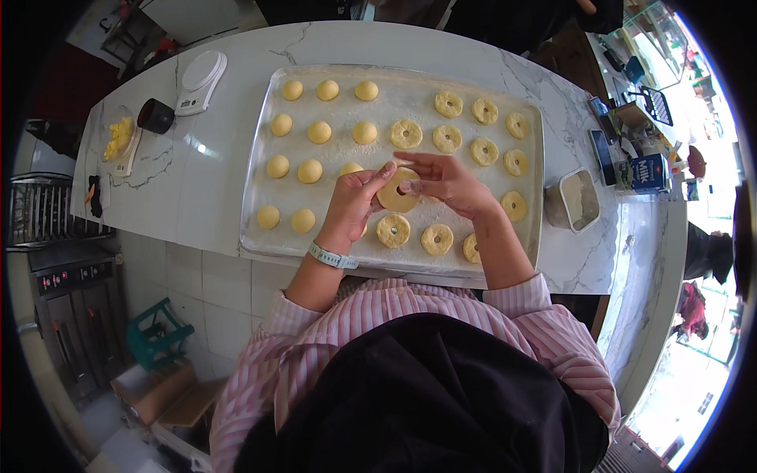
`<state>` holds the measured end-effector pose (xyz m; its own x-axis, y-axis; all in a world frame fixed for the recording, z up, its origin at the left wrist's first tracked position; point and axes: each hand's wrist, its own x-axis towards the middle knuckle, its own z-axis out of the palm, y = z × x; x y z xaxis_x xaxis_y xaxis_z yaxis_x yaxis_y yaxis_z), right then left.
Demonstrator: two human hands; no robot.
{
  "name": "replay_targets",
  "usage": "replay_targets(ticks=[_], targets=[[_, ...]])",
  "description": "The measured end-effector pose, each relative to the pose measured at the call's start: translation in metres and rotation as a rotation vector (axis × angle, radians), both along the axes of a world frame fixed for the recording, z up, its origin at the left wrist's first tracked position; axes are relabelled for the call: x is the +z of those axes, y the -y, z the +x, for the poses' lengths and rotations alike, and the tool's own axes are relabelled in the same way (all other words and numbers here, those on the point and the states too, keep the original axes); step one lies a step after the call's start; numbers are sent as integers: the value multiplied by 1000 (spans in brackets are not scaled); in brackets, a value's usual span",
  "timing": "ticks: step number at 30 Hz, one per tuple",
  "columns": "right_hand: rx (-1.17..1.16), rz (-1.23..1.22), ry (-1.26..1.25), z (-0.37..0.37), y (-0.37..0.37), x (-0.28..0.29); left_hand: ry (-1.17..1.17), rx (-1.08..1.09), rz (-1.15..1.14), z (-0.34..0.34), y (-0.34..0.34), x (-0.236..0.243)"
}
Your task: The person is shaping and punching holes in small rounds of dough on a baking sheet to make donuts.
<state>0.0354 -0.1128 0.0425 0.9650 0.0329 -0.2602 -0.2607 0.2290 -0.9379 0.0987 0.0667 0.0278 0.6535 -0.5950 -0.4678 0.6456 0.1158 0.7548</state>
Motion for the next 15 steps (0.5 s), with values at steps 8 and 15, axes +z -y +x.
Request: replay_targets(ticks=[8,15], targets=[[-17,78,-204,60,53,-38,525,428,202,-10,-7,-3],[37,-590,-24,157,101,-58,406,623,255,-30,-41,-14]])
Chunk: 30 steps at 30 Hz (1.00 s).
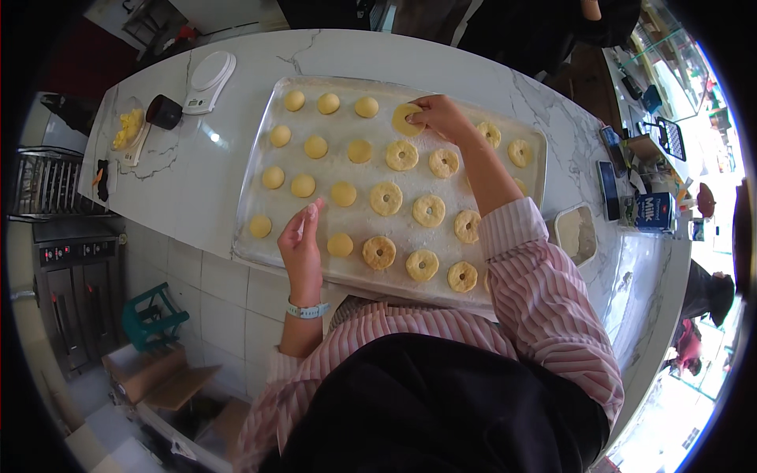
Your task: The person is shaping and punching holes in small rounds of dough on a baking sheet to make donuts.
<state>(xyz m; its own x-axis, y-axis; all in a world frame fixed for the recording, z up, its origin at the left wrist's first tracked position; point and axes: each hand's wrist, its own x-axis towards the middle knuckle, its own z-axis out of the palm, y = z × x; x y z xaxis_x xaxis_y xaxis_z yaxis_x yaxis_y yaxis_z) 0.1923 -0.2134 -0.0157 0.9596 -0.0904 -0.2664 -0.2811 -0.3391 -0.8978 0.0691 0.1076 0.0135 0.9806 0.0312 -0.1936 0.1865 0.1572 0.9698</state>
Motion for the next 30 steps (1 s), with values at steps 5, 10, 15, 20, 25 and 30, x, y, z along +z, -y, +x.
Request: replay_targets(ticks=[5,10,15,20,25,30], targets=[[-10,-482,239,10,4,12,-13,97,41,-17,-12,5],[-223,-581,435,-87,71,89,-33,199,73,-30,-35,2],[-361,-688,-170,-250,139,130,-19,264,-17,-34,-45,-21],[-275,-897,-364,-307,130,51,34,176,-80,-21,-27,-23],[-376,-899,-306,-318,116,47,96,-18,-85,-4,-20,-2],[-392,-1023,45,-307,44,88,-292,-373,-356,-4,-15,6]])
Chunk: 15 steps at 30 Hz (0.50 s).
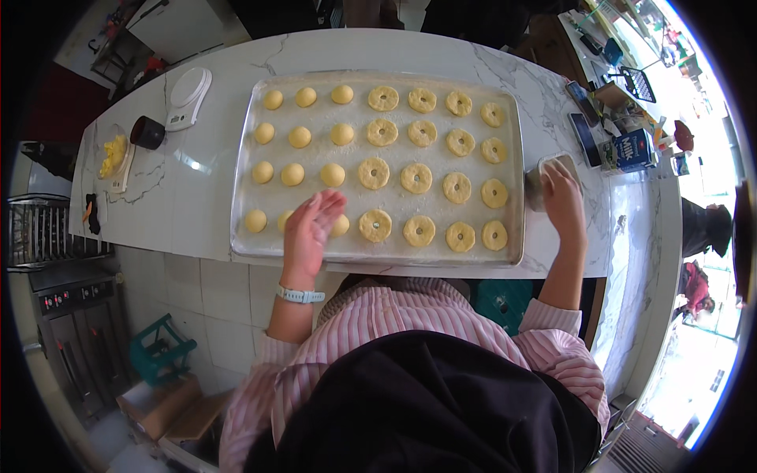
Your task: The person is shaping and punching holes in small rounds of dough on a baking sheet to make donuts.
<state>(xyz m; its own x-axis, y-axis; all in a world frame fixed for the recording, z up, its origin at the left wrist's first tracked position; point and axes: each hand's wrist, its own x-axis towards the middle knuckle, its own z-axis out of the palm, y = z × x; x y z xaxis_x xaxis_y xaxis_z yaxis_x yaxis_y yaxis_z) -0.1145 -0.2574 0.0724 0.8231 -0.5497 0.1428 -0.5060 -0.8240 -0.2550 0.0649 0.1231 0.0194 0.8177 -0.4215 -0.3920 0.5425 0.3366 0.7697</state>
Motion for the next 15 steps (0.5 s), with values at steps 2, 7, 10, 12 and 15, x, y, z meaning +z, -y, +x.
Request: replay_targets(ticks=[2,7,10,12,15], targets=[[257,36,178,22,-60,-1,-269,-193,-228,-9,10,-6],[872,254,-1,75,-221,-49,-521,-366,-785,-15,-1,-28],[838,100,-89,90,-246,-69,-382,-55,-810,0,-35,-35],[918,47,-26,96,-251,-77,-286,214,-582,8,-62,-34],[965,25,-57,102,-255,-85,-207,373,-499,17,-86,-31]])
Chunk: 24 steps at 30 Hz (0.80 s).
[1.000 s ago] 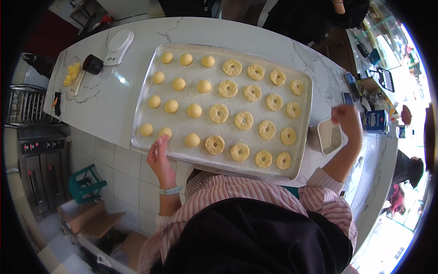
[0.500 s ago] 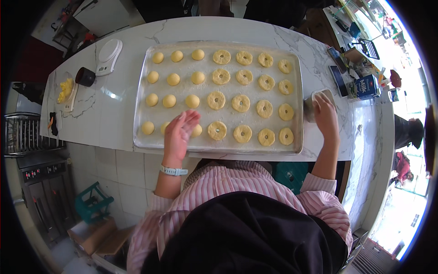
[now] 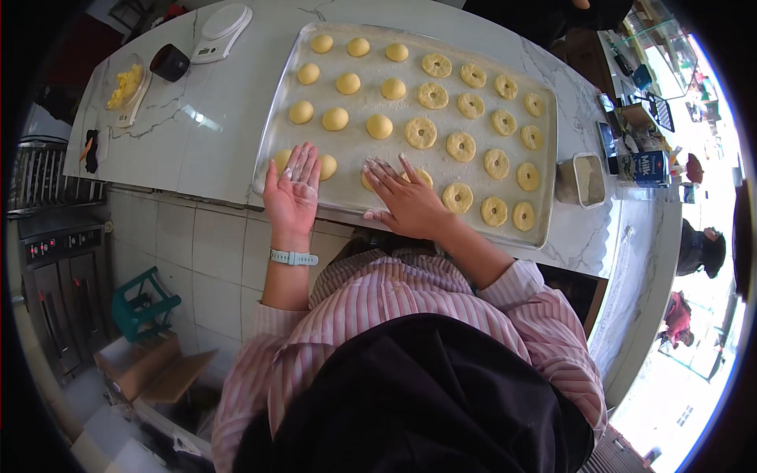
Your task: The person is shaping and punching holes in small rounds of dough on a baking sheet to make donuts.
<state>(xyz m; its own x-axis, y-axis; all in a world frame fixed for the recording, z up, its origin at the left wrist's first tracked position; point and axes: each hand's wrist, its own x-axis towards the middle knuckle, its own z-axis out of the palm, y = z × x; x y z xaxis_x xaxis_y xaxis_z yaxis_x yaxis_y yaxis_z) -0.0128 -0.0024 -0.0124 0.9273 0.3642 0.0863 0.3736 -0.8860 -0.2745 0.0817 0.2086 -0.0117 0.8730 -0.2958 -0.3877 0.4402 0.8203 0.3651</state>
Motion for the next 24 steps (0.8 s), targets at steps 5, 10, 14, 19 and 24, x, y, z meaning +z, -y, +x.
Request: replay_targets(ticks=[5,10,14,19,24], targets=[[12,-80,-55,-2,-6,-7,-60,-7,-48,-5,-7,-4],[35,-68,-86,-5,-12,-12,-74,-10,-44,-9,-14,-10],[-5,-99,-121,1,-14,-10,-96,10,-16,-8,-20,-8],[-145,88,-63,14,4,3,-87,21,-16,-8,-27,-5],[-210,54,42,12,14,12,-90,48,-25,-11,-32,-10]])
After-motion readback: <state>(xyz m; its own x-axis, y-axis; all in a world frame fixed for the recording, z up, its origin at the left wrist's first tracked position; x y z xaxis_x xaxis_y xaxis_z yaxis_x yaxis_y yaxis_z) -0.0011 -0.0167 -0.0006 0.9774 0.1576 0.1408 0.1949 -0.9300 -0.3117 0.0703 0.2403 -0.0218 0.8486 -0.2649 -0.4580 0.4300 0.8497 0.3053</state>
